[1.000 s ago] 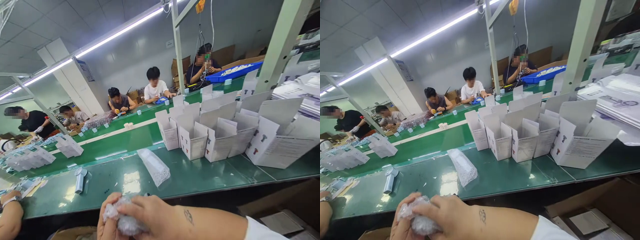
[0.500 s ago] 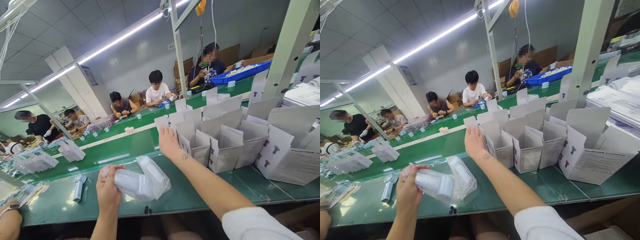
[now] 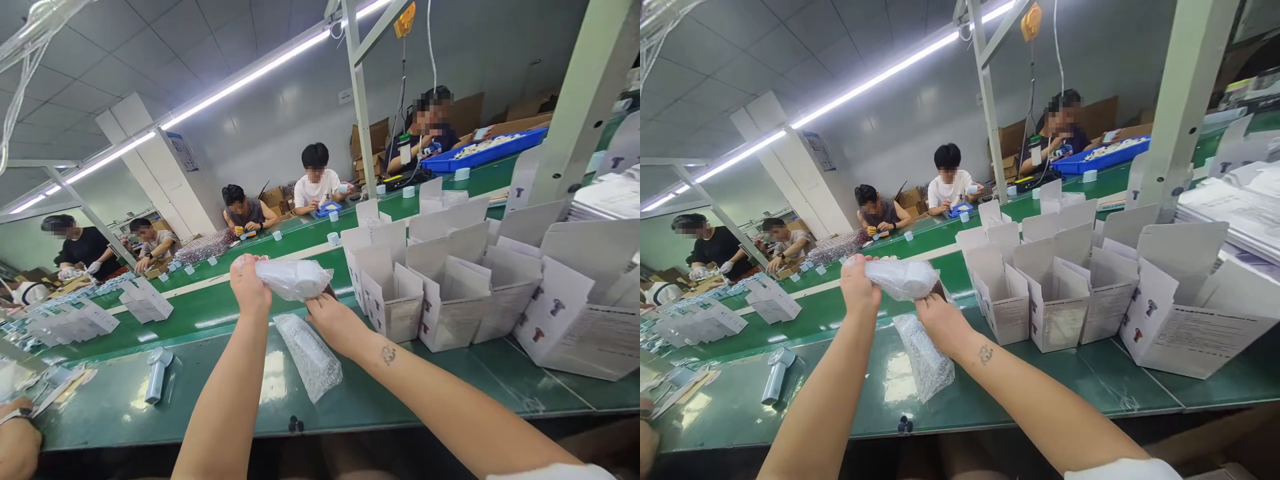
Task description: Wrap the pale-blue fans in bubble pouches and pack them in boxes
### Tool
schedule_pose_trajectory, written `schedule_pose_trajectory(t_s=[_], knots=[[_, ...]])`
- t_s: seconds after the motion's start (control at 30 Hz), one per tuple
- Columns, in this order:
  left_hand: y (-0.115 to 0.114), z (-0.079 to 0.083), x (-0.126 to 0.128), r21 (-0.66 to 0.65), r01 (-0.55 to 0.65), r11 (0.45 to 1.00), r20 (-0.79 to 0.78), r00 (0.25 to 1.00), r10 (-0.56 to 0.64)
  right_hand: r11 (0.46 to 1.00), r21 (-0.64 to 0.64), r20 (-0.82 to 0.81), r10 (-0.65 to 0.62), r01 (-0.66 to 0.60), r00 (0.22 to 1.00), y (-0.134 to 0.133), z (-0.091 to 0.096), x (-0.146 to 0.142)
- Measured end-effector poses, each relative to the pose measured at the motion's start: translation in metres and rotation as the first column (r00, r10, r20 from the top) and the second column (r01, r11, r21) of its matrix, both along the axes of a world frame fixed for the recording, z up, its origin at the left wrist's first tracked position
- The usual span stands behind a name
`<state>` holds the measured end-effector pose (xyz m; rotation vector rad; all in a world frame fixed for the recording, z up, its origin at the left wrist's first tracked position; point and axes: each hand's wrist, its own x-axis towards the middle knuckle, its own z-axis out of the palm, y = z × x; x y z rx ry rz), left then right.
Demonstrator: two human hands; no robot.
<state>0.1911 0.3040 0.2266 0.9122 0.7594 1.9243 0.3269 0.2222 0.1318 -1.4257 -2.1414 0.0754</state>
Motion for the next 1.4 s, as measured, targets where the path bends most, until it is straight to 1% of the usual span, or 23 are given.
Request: schedule_pose_trajectory(t_s=[0.07, 0.13, 0.17, 0.23, 0.3, 0.37, 0.47, 0.53, 0.6, 0.67, 0.83, 0.87, 0.9, 0.93, 0.97, 1.0, 1.03, 1.07, 1.13, 1.2, 1.23, 1.3, 1.4], knots=[[0.01, -0.01, 0.001, -0.053, -0.047, 0.997, -0.049, 0.998, 0.044, 0.986, 0.162, -0.087, 0.053, -0.038, 0.995, -0.007, -0.005, 0.014], [0.018, -0.019, -0.003, -0.085, -0.086, 0.993, -0.095, 0.992, 0.078, 0.95, 0.312, -0.207, 0.054, 0.013, 0.977, -0.009, -0.006, 0.03], [0.021, -0.021, -0.005, -0.089, -0.1, 0.991, -0.119, 0.989, 0.089, 0.943, 0.329, -0.261, 0.032, 0.057, 0.965, -0.008, -0.004, 0.038], [0.023, -0.021, -0.01, -0.082, -0.122, 0.989, -0.185, 0.977, 0.105, 0.975, 0.212, -0.315, 0.006, 0.064, 0.949, 0.0, 0.004, 0.05], [0.024, -0.013, -0.011, -0.047, -0.129, 0.991, -0.268, 0.957, 0.112, 0.996, 0.01, -0.342, 0.089, -0.091, 0.935, 0.013, 0.013, 0.058], [0.023, 0.001, -0.009, 0.009, -0.116, 0.993, -0.35, 0.93, 0.111, 0.966, -0.112, -0.387, 0.172, -0.231, 0.906, 0.027, 0.021, 0.061], [0.022, 0.022, 0.001, 0.087, -0.074, 0.993, -0.425, 0.899, 0.104, 0.966, -0.136, -0.419, 0.145, -0.22, 0.896, 0.04, 0.023, 0.059], [0.025, 0.029, 0.012, 0.134, -0.055, 0.99, -0.413, 0.904, 0.106, 0.972, -0.133, -0.427, 0.119, -0.193, 0.896, 0.042, 0.02, 0.055], [0.029, 0.029, 0.021, 0.184, -0.048, 0.982, -0.381, 0.917, 0.116, 0.975, -0.146, -0.457, 0.084, -0.168, 0.886, 0.041, 0.016, 0.053], [0.033, 0.022, 0.024, 0.221, -0.039, 0.974, -0.376, 0.919, 0.122, 0.979, -0.168, -0.482, 0.02, -0.114, 0.876, 0.037, 0.011, 0.053], [0.021, 0.002, 0.012, 0.258, 0.024, 0.966, -0.516, 0.848, 0.117, 0.984, -0.175, -0.479, -0.1, 0.017, 0.872, 0.029, 0.001, 0.053], [0.016, 0.0, 0.012, 0.278, 0.076, 0.957, -0.593, 0.798, 0.109, 0.986, -0.164, -0.48, -0.101, 0.023, 0.871, 0.029, -0.001, 0.051], [0.011, -0.001, 0.014, 0.299, 0.163, 0.94, -0.7, 0.708, 0.1, 0.988, -0.15, -0.482, -0.093, 0.023, 0.871, 0.029, -0.002, 0.049], [0.006, -0.002, 0.02, 0.307, 0.279, 0.91, -0.816, 0.57, 0.1, 0.991, -0.135, -0.485, -0.082, 0.019, 0.87, 0.029, -0.003, 0.046], [0.003, -0.003, 0.029, 0.289, 0.404, 0.868, -0.91, 0.399, 0.117, 0.992, -0.124, -0.49, -0.076, 0.017, 0.868, 0.029, -0.004, 0.044], [0.001, -0.005, 0.039, 0.254, 0.502, 0.827, -0.96, 0.234, 0.153, 0.993, -0.12, -0.497, -0.078, 0.021, 0.864, 0.03, -0.006, 0.042], [0.0, -0.009, 0.05, 0.224, 0.543, 0.809, -0.975, 0.116, 0.192, 0.992, -0.121, -0.507, -0.088, 0.03, 0.858, 0.03, -0.007, 0.041], [0.001, -0.013, 0.06, 0.216, 0.529, 0.821, -0.974, 0.062, 0.216, 0.991, -0.127, -0.519, -0.101, 0.04, 0.849, 0.029, -0.009, 0.042], [0.004, -0.022, 0.072, 0.234, 0.411, 0.881, -0.971, 0.05, 0.234, 0.988, -0.141, -0.546, -0.126, 0.058, 0.828, 0.027, -0.013, 0.048], [0.005, -0.031, 0.071, 0.223, 0.325, 0.919, -0.974, 0.04, 0.222, 0.986, -0.151, -0.569, -0.139, 0.063, 0.81, 0.024, -0.017, 0.057], [0.003, -0.035, 0.065, 0.205, 0.326, 0.923, -0.976, 0.0, 0.217, 0.986, -0.157, -0.578, -0.144, 0.064, 0.803, 0.022, -0.019, 0.061], [-0.005, -0.042, 0.048, 0.158, 0.351, 0.923, -0.968, -0.131, 0.215, 0.984, -0.17, -0.592, -0.144, 0.052, 0.793, 0.018, -0.022, 0.067], [-0.024, -0.056, 0.024, 0.023, 0.363, 0.932, -0.928, -0.339, 0.155, 0.978, -0.205, -0.63, -0.101, -0.039, 0.77, 0.015, -0.025, 0.065]])
